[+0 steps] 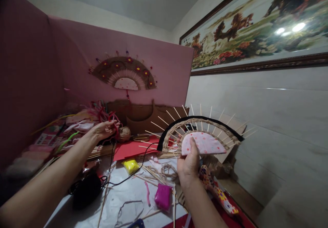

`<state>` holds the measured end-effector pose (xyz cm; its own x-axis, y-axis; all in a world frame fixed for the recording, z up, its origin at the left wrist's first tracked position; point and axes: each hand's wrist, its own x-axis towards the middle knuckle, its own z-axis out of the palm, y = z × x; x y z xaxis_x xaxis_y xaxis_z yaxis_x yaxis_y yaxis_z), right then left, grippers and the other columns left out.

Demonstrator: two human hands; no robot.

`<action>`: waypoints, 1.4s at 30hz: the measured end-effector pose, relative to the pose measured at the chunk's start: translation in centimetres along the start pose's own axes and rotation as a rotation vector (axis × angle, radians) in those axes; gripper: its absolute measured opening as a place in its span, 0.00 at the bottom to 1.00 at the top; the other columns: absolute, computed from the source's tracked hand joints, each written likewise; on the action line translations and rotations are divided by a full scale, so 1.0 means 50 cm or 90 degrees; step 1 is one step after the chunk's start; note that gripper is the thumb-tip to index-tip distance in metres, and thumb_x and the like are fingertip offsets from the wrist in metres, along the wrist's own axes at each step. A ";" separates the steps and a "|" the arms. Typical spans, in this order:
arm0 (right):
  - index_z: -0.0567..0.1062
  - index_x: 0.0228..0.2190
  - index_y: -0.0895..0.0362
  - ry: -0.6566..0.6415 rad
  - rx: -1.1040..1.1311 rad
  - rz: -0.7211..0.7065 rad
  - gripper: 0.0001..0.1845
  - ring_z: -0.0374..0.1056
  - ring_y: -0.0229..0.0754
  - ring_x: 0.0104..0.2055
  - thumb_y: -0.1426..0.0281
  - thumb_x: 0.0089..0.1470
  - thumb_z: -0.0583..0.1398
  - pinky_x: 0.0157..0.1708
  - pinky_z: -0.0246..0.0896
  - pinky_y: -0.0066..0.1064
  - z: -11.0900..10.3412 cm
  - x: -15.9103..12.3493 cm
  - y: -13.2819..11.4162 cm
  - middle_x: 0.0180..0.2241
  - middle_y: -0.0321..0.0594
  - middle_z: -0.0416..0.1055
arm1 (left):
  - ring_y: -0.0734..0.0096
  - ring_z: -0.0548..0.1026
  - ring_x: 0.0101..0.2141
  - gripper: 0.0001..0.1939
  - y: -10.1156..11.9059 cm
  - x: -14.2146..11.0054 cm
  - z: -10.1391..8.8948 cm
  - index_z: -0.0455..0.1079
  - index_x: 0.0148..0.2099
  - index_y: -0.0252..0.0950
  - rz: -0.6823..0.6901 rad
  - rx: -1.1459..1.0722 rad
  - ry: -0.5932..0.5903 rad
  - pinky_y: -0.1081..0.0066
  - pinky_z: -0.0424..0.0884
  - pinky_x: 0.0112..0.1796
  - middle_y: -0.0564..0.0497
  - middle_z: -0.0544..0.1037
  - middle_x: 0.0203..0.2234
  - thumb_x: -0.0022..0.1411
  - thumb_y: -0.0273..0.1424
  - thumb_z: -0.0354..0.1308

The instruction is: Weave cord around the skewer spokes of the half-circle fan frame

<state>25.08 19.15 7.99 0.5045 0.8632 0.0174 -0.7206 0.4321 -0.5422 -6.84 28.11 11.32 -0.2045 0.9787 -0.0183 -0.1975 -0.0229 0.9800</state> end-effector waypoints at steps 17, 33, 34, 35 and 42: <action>0.73 0.32 0.58 0.018 0.027 0.018 0.09 0.70 0.35 0.25 0.70 0.44 0.59 0.25 0.68 0.24 0.006 -0.003 -0.005 0.25 0.35 0.75 | 0.67 0.72 0.38 0.16 0.032 -0.007 0.045 0.64 0.49 0.34 0.039 0.146 -0.032 0.61 0.71 0.37 0.46 0.71 0.43 0.60 0.33 0.52; 0.72 0.35 0.59 0.031 0.065 0.034 0.12 0.72 0.36 0.28 0.72 0.44 0.60 0.28 0.70 0.26 0.008 -0.007 -0.010 0.28 0.36 0.76 | 0.65 0.71 0.40 0.17 0.014 -0.019 -0.005 0.63 0.50 0.34 -0.011 0.360 0.037 0.59 0.70 0.39 0.45 0.70 0.45 0.60 0.35 0.52; 0.72 0.35 0.59 0.029 0.065 0.034 0.12 0.72 0.36 0.28 0.72 0.43 0.60 0.28 0.70 0.26 0.007 -0.007 -0.009 0.28 0.36 0.76 | 0.65 0.71 0.40 0.17 0.014 -0.019 -0.006 0.64 0.50 0.34 -0.008 0.389 0.038 0.59 0.70 0.39 0.45 0.70 0.45 0.60 0.35 0.52; 0.72 0.35 0.59 0.027 0.066 0.034 0.13 0.72 0.36 0.27 0.72 0.43 0.60 0.27 0.70 0.26 0.006 -0.006 -0.009 0.28 0.36 0.76 | 0.65 0.71 0.41 0.17 0.015 -0.019 -0.008 0.64 0.50 0.34 -0.006 0.419 0.040 0.59 0.70 0.39 0.45 0.70 0.45 0.60 0.35 0.52; 0.72 0.35 0.59 0.027 0.075 0.041 0.13 0.72 0.36 0.27 0.73 0.42 0.61 0.27 0.70 0.26 0.009 -0.008 -0.008 0.27 0.35 0.75 | 0.62 0.71 0.42 0.17 0.018 -0.024 -0.025 0.65 0.49 0.34 -0.021 0.605 0.055 0.59 0.70 0.39 0.46 0.70 0.45 0.59 0.35 0.53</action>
<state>24.98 18.74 8.58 0.4738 0.8792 -0.0511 -0.8013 0.4063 -0.4391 -7.95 26.64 11.99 -0.2909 0.9564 -0.0264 0.6493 0.2176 0.7287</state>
